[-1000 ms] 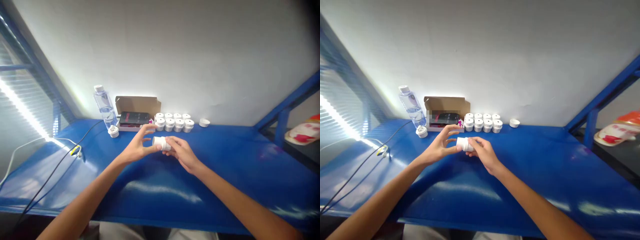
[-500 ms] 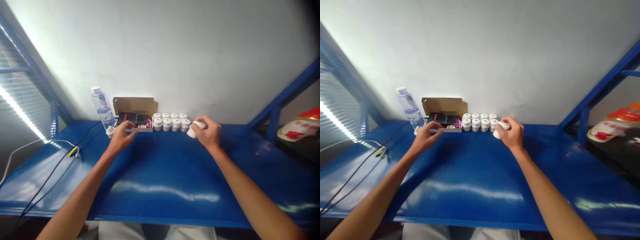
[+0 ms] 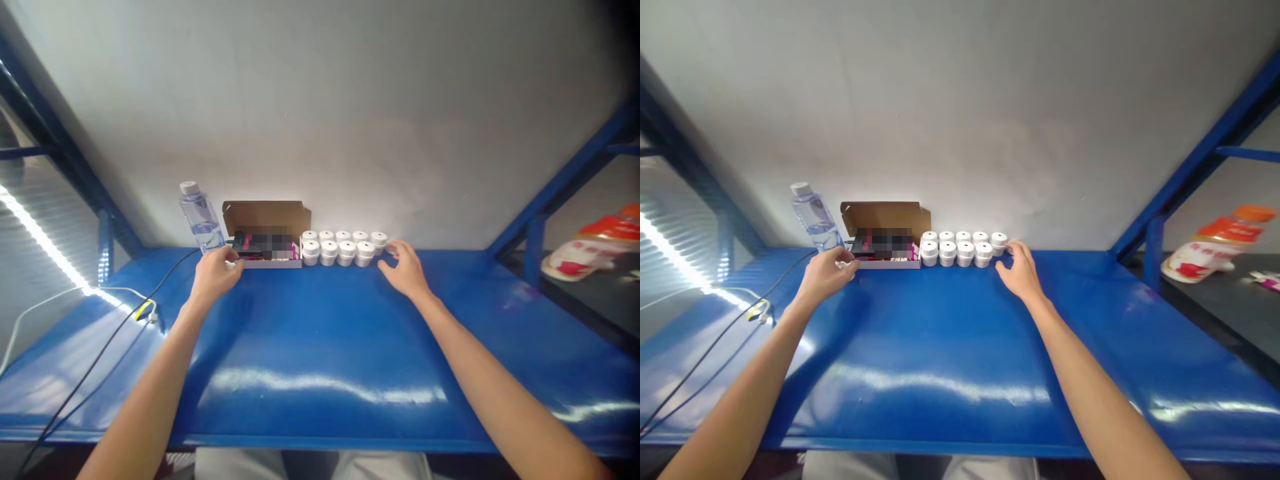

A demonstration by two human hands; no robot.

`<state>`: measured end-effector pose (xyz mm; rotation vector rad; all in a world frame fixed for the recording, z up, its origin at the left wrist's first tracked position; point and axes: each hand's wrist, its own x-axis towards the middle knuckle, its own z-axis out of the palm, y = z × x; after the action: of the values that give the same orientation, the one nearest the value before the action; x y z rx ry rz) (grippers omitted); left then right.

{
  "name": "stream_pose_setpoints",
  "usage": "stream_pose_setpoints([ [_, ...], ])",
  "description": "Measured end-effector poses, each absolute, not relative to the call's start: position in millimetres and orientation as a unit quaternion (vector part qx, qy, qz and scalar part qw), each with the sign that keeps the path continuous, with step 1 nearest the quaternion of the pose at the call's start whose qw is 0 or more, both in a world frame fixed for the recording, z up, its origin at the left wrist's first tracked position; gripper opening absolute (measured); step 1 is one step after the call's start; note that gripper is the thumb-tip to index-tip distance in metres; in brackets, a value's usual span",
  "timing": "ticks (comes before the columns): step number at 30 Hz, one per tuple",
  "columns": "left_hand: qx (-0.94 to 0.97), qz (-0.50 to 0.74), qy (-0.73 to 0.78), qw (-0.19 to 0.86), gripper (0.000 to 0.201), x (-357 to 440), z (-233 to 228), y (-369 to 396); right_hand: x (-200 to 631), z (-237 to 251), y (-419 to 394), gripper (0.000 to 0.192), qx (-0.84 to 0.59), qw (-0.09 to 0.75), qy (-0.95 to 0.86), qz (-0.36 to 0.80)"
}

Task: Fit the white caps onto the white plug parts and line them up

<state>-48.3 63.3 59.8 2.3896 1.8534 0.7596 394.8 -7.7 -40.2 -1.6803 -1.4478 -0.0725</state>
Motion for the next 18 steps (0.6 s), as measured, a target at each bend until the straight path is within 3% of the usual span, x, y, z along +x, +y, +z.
stream_pose_setpoints([
  [3, 0.773, 0.265, 0.575, 0.038, 0.025, -47, 60, 64, 402, -40, -10, 0.069, -0.731, 0.357, -0.579, -0.059],
  [6, 0.768, 0.245, 0.591, 0.010, 0.028, -51, 57, 65, 403, -36, -14, 0.075, -0.776, 0.326, -0.540, -0.024],
  [11, 0.762, 0.192, 0.618, 0.019, 0.028, -53, 52, 65, 400, -24, -19, 0.047, -0.782, 0.308, -0.541, 0.027],
  [15, 0.810, 0.237, 0.507, 0.175, 0.034, -38, 51, 58, 391, -10, -23, 0.040, -0.766, 0.306, -0.563, 0.052],
  [18, 0.820, 0.254, 0.407, 0.312, 0.045, -16, 44, 43, 363, 6, -28, 0.042, -0.689, 0.374, -0.602, 0.150],
])
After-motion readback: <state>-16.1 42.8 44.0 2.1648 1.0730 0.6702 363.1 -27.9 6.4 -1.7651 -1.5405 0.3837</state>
